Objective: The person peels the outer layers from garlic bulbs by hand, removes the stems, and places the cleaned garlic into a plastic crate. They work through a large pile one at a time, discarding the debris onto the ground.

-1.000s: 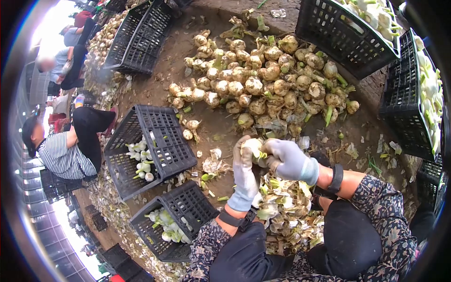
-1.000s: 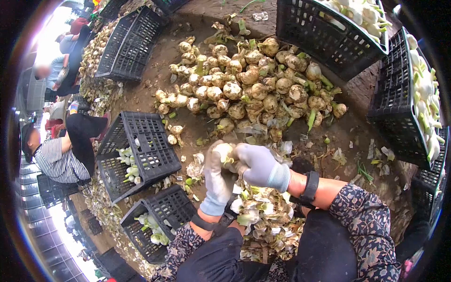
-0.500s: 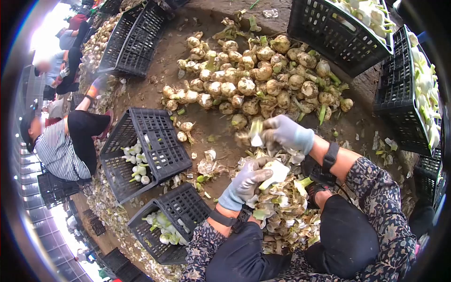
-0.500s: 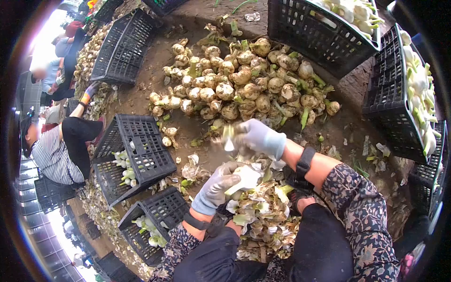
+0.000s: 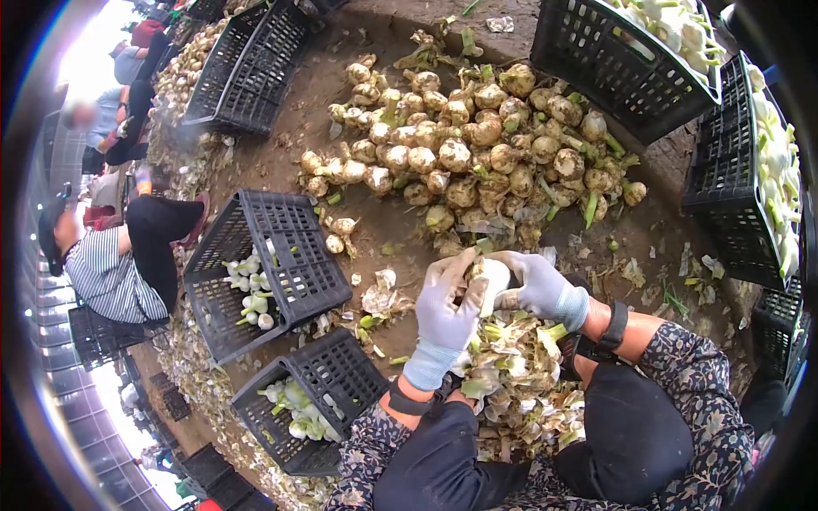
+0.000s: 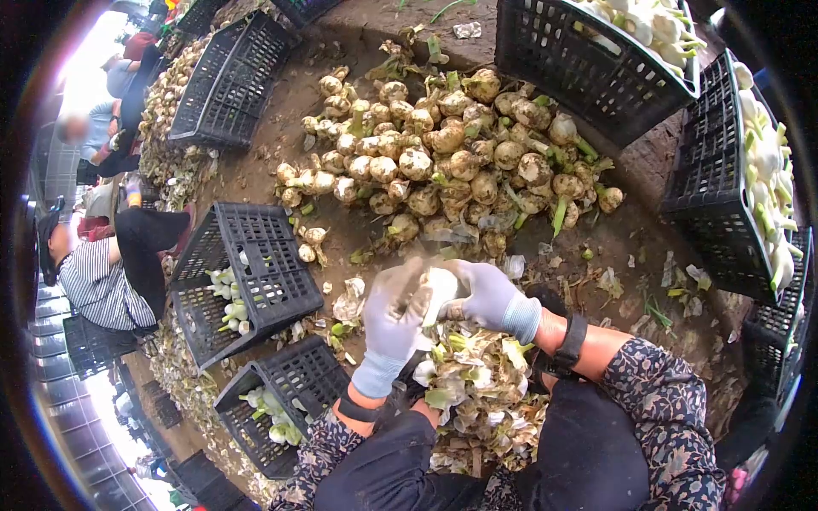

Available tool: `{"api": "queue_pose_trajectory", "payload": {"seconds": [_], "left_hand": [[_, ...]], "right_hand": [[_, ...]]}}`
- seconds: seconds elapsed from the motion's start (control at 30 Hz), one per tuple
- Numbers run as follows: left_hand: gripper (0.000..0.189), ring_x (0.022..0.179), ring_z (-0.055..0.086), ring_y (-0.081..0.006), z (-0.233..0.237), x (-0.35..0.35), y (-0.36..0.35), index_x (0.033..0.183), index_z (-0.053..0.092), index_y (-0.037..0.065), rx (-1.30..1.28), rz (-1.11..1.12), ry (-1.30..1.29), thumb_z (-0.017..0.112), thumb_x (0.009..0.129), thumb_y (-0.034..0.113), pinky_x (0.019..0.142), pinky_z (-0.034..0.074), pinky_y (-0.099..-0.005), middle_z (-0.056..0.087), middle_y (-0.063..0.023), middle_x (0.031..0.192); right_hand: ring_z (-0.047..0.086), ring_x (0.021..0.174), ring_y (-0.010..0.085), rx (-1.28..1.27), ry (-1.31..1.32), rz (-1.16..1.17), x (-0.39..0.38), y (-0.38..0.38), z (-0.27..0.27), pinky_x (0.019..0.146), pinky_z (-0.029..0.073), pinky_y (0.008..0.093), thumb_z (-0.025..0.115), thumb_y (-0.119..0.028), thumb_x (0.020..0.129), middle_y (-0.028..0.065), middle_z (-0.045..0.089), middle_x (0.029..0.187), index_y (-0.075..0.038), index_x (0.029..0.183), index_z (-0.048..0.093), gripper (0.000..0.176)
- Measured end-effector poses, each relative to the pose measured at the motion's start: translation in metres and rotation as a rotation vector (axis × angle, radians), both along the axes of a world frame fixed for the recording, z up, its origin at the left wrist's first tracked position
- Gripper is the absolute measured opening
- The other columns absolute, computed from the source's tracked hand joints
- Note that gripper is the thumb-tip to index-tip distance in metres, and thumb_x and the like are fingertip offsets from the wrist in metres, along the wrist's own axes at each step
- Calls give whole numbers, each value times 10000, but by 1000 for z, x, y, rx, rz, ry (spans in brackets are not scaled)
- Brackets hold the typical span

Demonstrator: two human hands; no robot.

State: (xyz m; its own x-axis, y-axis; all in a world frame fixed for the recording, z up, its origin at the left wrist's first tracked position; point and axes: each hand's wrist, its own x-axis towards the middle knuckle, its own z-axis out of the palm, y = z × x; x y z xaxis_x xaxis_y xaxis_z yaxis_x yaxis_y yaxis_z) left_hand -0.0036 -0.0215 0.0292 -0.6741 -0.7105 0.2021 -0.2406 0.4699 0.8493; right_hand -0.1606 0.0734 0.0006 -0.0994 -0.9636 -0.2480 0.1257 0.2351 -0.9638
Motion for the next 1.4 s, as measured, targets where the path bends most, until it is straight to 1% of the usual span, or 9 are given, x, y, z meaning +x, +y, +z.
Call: {"api": "queue_pose_trajectory", "payload": {"seconds": [0.3,0.47,0.6,0.8,0.9,1.07,1.13,1.23,1.4], "left_hand": [[169,684,646,-283,17,-1,-2,930,687,57,-80,-36,-179,684,764,27,599,511,-300,642,-138,847],[76,647,639,-179,-10,6,-6,883,671,5,56,88,-59,644,813,12,563,508,-285,669,-84,805],[78,559,591,-95,-8,15,-9,889,657,-7,817,371,-29,608,880,52,458,467,-233,653,-37,739],[170,597,547,-61,-36,19,12,967,645,-36,966,85,-236,589,806,-34,502,428,-211,639,-34,770],[588,988,593,-150,-41,21,3,1316,442,-23,1020,110,-2,661,777,63,763,515,-261,577,-153,1194],[583,1034,584,-170,-36,14,2,1344,423,3,721,5,125,661,880,263,832,508,-287,563,-132,1221],[427,935,616,-147,-28,13,-5,1359,439,61,1248,58,264,495,965,215,771,507,-241,597,-106,1126],[442,738,618,-144,-30,9,-3,1276,514,74,1324,156,338,425,972,382,606,498,-264,651,-96,984],[437,569,582,-148,-30,18,-12,1228,535,90,1411,203,327,384,976,413,461,440,-267,671,-100,887]], "right_hand": [[677,881,269,87,450,109,-11,-2,31,750,515,322,796,-198,671,166,676,938,-37,1139,616,526],[681,859,223,24,465,108,-6,-4,35,762,518,319,793,-155,683,143,687,957,-22,1159,607,529],[644,849,138,-123,21,-46,-3,-10,28,766,524,285,764,-61,724,83,686,1011,18,1206,578,523],[648,765,107,168,-550,-9,-9,-13,25,600,532,228,696,-16,794,106,674,1001,22,1282,502,526],[672,783,160,167,-351,-88,-7,-15,23,621,537,268,684,-85,819,115,674,955,-13,1299,489,523],[649,879,217,46,465,88,3,-20,19,807,505,355,680,-127,803,149,668,986,-47,1318,449,570],[651,855,205,-150,181,-27,8,-19,10,766,528,337,665,-112,804,151,665,978,-2,1320,437,575],[627,782,141,3,-317,11,-25,-17,47,654,539,232,565,-37,842,127,635,988,91,1351,362,563],[652,812,174,-198,-673,-193,-55,-15,39,733,543,305,583,-162,909,114,661,894,37,1301,466,455]]}}
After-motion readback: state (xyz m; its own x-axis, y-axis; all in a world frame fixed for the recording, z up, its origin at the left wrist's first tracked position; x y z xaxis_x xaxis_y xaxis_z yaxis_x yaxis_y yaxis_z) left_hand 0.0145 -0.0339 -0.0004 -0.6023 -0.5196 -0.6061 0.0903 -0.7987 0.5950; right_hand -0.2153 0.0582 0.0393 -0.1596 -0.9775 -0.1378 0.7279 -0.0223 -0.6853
